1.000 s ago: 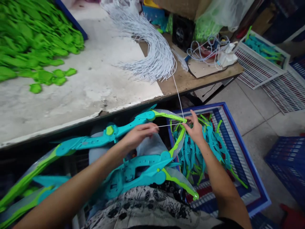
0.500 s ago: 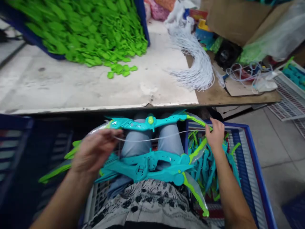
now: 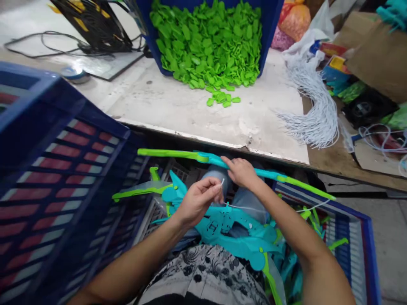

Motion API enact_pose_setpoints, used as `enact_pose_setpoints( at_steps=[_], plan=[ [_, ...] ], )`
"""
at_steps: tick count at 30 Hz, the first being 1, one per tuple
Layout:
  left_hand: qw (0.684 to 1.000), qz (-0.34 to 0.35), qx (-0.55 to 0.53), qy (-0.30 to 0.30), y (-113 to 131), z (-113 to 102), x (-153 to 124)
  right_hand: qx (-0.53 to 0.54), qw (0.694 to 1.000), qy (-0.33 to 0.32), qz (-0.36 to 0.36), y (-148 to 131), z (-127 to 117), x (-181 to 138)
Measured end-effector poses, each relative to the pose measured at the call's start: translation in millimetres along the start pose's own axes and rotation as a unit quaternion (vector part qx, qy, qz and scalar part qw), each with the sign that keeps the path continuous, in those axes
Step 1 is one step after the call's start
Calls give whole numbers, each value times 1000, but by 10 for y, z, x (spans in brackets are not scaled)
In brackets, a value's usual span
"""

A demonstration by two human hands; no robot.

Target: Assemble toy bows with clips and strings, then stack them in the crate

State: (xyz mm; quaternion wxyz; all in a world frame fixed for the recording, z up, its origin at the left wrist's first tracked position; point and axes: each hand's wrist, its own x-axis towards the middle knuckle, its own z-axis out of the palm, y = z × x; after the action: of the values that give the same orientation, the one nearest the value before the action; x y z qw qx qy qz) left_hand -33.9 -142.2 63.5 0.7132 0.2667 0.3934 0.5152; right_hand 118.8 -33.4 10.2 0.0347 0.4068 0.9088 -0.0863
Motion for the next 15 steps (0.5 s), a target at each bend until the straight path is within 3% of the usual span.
enact_pose_setpoints(
  at_steps=[4, 9, 11, 15],
  plan=[
    [986, 107, 17, 130, 228, -207, 24, 109, 993, -47, -12, 313, -110, -128],
    [917, 220, 120, 311, 608, -599, 178, 179, 982, -67, -11, 379, -41, -213],
    [897, 235, 177, 331, 723, -713, 307, 178, 982, -63, -8, 356, -12, -229],
    [884, 248, 241, 313, 864, -813, 576, 183, 982, -51, -15, 347, 23, -255]
  ],
)
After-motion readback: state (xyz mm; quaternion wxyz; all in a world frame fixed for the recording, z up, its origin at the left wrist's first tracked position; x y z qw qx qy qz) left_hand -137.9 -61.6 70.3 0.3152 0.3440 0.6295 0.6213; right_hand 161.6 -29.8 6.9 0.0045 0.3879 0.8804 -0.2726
